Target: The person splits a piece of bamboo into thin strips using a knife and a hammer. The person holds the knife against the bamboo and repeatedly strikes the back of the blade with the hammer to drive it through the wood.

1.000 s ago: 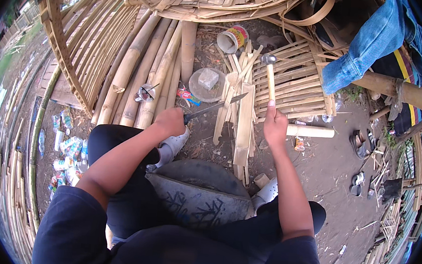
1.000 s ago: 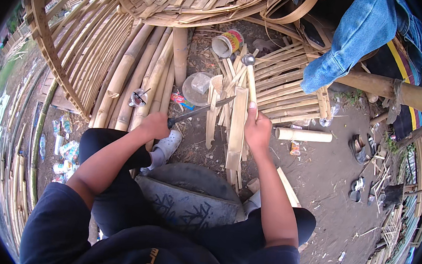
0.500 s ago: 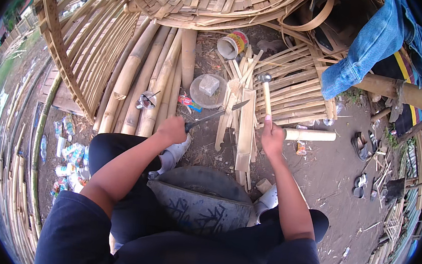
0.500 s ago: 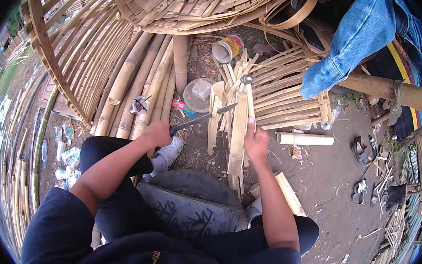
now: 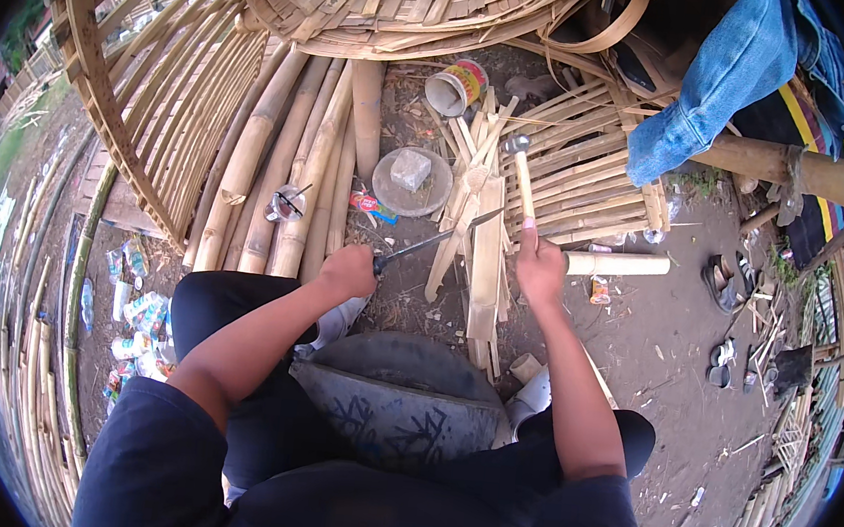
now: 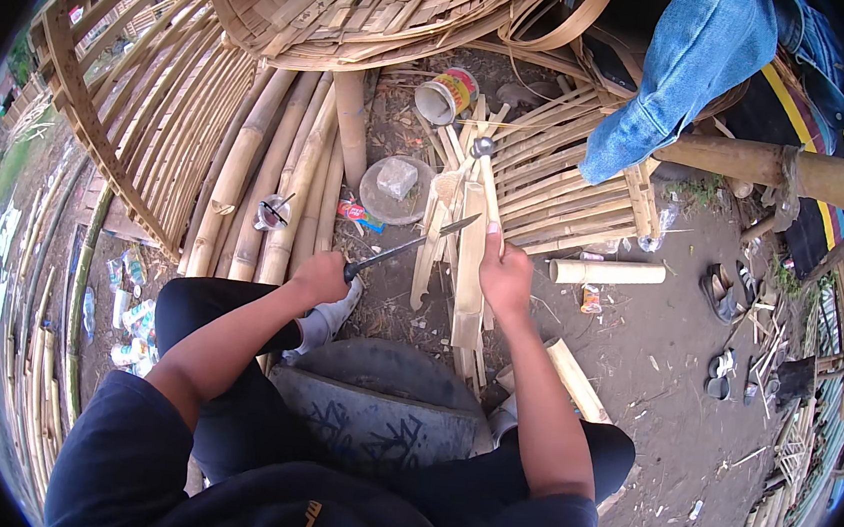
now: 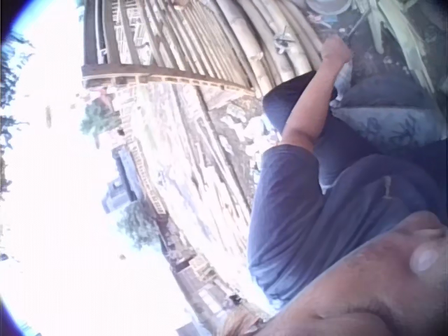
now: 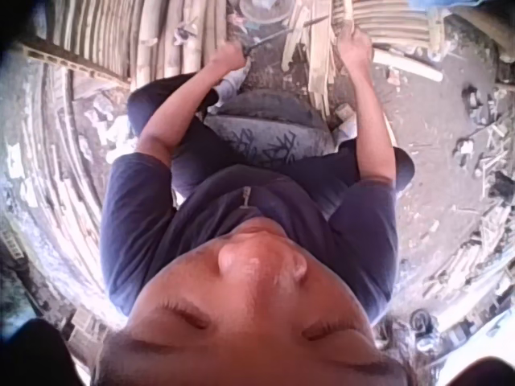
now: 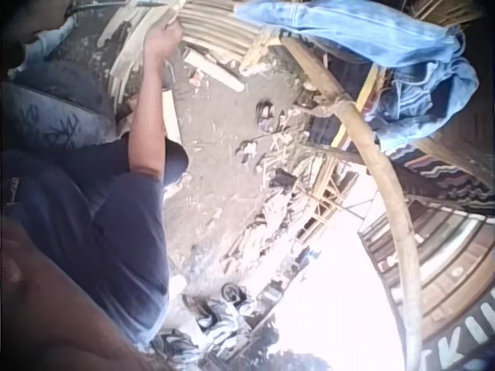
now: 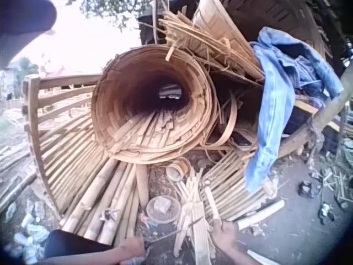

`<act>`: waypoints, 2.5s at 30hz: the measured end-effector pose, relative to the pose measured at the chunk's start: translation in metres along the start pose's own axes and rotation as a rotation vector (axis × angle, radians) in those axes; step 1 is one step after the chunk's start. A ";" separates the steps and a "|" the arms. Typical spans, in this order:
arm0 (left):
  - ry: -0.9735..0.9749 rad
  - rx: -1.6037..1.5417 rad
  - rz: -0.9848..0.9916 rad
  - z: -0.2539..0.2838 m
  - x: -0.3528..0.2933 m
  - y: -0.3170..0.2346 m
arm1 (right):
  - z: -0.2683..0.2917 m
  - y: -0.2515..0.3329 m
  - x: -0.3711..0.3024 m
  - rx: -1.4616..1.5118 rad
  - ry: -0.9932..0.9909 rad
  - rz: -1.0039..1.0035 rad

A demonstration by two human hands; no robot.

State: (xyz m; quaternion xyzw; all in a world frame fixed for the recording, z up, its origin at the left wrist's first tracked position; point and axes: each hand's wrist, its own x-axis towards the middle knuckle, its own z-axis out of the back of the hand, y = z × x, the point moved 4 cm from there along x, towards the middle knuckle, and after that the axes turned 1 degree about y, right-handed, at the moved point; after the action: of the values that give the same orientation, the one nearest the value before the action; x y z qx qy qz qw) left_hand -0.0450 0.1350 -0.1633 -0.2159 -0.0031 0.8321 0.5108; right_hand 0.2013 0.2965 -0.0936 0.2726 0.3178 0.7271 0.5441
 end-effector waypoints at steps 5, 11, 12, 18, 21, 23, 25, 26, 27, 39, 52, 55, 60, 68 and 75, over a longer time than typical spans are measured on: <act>-0.011 -0.024 -0.050 -0.004 0.009 -0.007 | -0.002 -0.042 -0.001 0.225 -0.089 0.138; -0.086 -0.097 0.043 -0.002 0.015 0.020 | -0.055 -0.108 -0.028 -0.168 0.182 -0.317; -0.112 -0.120 0.077 -0.009 0.018 0.031 | -0.050 -0.093 -0.030 -0.153 0.213 -0.342; 0.009 -0.065 0.076 -0.008 0.019 0.028 | 0.023 0.017 -0.005 0.129 -0.062 0.240; -0.037 -0.075 0.049 -0.009 0.017 0.021 | -0.010 -0.015 0.001 0.133 -0.045 0.259; -0.045 -0.046 0.003 -0.008 0.017 0.006 | -0.046 -0.071 0.003 -0.080 0.073 0.118; -0.063 -0.014 -0.027 -0.006 0.015 0.000 | -0.064 -0.100 0.000 -0.259 0.203 -0.078; -0.075 0.002 -0.038 -0.005 0.011 -0.002 | -0.065 -0.101 -0.002 -0.251 0.211 -0.135; -0.077 0.028 -0.052 -0.004 0.008 -0.001 | -0.066 -0.099 -0.006 -0.236 0.222 -0.203; -0.026 -0.071 0.009 -0.023 0.011 0.001 | -0.035 -0.068 -0.008 0.065 -0.066 0.147; 0.016 -0.333 -0.050 -0.032 0.007 0.053 | -0.068 -0.142 -0.019 0.006 0.081 -0.360; 0.091 -0.516 -0.003 -0.043 0.001 0.063 | -0.042 -0.095 -0.016 0.163 0.115 -0.319; 0.090 -0.160 0.027 -0.012 -0.006 0.025 | -0.036 -0.108 -0.004 0.107 0.049 -0.264; -0.021 0.053 -0.183 -0.014 0.009 0.026 | -0.014 -0.046 -0.016 0.362 -0.046 -0.008; -0.029 0.161 -0.319 0.000 0.001 -0.006 | 0.010 -0.005 -0.016 0.542 0.129 -0.038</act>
State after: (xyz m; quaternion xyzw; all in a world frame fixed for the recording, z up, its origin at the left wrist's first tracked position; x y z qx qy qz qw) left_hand -0.0404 0.1384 -0.1621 -0.1592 0.0220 0.7412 0.6518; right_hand 0.2158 0.2833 -0.0914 0.3555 0.5396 0.6212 0.4434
